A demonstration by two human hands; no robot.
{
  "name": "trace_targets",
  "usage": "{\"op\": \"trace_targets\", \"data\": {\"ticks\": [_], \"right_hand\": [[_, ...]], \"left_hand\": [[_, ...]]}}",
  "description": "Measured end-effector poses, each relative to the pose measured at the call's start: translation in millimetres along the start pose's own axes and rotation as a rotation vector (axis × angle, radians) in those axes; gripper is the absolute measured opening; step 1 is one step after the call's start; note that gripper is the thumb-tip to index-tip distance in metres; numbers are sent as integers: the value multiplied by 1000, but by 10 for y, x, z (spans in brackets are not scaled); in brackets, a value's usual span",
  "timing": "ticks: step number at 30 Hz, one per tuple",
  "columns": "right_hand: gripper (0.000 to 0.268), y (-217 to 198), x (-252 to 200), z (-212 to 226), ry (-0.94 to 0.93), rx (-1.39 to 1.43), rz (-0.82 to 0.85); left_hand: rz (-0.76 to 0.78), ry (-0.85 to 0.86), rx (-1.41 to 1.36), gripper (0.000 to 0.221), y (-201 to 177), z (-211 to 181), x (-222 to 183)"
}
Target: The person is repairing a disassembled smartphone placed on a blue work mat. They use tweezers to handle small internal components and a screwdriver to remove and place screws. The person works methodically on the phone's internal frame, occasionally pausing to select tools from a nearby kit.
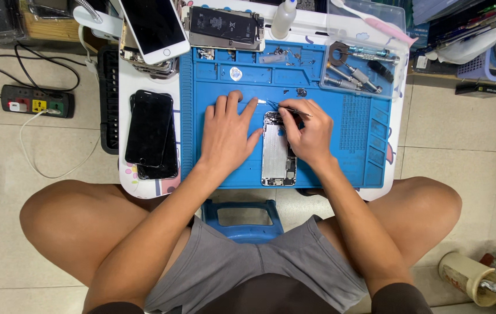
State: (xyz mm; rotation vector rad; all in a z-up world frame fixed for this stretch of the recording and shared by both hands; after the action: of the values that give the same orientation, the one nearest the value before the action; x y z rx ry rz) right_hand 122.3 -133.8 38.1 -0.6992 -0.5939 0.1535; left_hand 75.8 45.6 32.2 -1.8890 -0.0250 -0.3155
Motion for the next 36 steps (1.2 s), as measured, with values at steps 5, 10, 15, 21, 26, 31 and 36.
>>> {"op": "trace_targets", "data": {"ticks": [5, 10, 15, 21, 26, 31, 36], "right_hand": [[8, -3, 23, -33, 7, -6, -7], [5, -25, -21, 14, -14, -21, 6], [6, -39, -15, -1, -19, -5, -7], [8, -38, -31, 50, -49, -53, 29], [7, -42, -25, 53, -47, -39, 39], [8, -40, -6, 23, -54, 3, 37], [7, -17, -13, 27, -48, -14, 36]], "left_hand": [[-2, 23, 13, 56, 4, -11, 26], [-29, 13, 18, 56, 7, -41, -42], [-35, 19, 11, 53, 4, -50, -25], [19, -9, 96, 60, 120, -25, -41], [7, -10, 81, 59, 121, -18, -43], [-11, -7, 82, 59, 122, -11, -41], [-5, -2, 103, 61, 126, -20, -48]]}}
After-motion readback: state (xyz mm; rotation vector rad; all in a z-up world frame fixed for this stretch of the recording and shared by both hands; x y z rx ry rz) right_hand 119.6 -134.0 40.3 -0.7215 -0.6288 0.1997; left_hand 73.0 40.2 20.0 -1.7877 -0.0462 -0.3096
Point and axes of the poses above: each hand's wrist, its own x-axis towards the middle knuckle, its own y-axis out of the palm, z = x × y, the point moved 4 cm from there along x, towards the middle knuckle, and after that the axes turned 4 degrees about -z, right-handed, at the moved point
